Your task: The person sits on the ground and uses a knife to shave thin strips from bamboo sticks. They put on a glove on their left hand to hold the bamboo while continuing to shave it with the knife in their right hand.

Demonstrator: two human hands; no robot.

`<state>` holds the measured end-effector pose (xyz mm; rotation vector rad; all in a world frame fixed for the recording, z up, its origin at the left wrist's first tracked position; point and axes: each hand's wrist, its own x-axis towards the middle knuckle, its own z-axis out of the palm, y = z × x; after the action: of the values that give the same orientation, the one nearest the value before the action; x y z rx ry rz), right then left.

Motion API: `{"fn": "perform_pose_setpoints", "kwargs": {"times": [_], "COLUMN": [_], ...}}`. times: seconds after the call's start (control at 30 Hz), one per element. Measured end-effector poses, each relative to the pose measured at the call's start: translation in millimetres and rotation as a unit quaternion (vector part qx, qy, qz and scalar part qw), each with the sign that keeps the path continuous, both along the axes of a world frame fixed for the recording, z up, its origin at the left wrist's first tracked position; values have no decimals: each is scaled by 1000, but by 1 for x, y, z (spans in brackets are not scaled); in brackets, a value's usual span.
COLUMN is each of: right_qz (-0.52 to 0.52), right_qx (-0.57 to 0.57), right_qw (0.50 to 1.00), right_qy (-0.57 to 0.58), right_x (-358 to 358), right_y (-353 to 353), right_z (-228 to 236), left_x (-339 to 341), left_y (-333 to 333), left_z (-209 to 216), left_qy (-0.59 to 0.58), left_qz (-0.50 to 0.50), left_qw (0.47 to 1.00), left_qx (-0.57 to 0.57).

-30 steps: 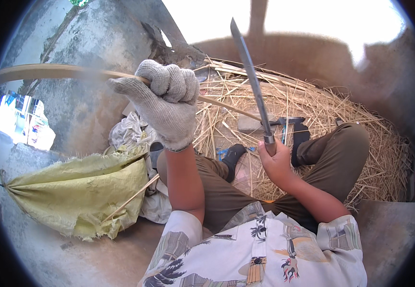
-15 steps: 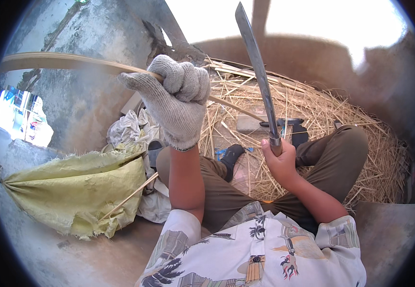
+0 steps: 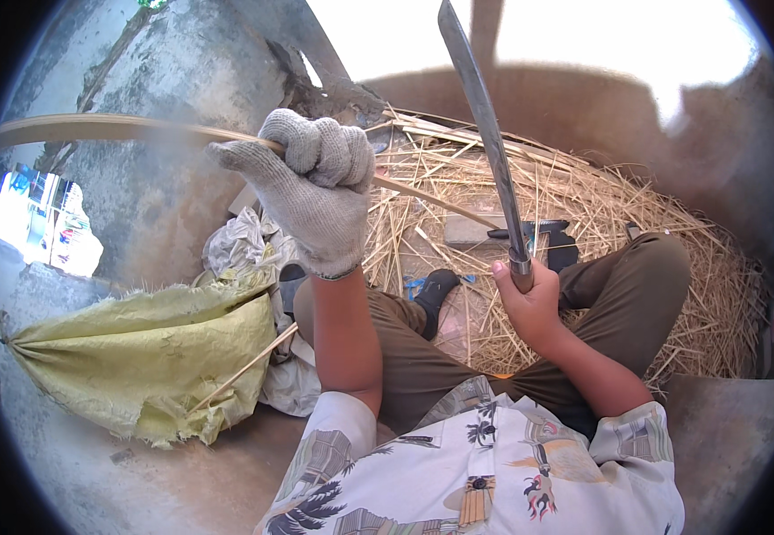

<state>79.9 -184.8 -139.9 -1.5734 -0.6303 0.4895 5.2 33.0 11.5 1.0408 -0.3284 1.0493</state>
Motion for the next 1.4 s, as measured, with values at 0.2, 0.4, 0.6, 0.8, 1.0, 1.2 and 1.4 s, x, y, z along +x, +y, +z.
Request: {"fn": "perform_pose_setpoints", "kwargs": {"times": [0.2,0.4,0.6,0.8,1.0,1.2,1.4], "right_qz": [88,48,11,56,32,51,62], "right_qx": [-92,-72,-6,-111,-83,-33,-122], "right_qw": [992,994,1000,992,996,998,989], "right_qy": [7,61,14,4,16,-25,-57], "right_x": [2,10,1,4,6,-4,13], "right_y": [8,3,2,5,-3,2,0], "right_z": [-36,-14,-15,-25,10,-15,-13], "left_x": [1,-1,4,-8,-8,-4,-8], "left_y": [-1,2,-3,3,3,1,4], "left_z": [-2,-2,0,1,3,2,-2], "left_qy": [-19,-7,-20,-17,-5,-11,-26], "left_qz": [-36,18,-28,-58,25,-52,-84], "left_qw": [999,999,999,998,1000,997,995], "left_qx": [34,26,8,32,1,56,43]}}
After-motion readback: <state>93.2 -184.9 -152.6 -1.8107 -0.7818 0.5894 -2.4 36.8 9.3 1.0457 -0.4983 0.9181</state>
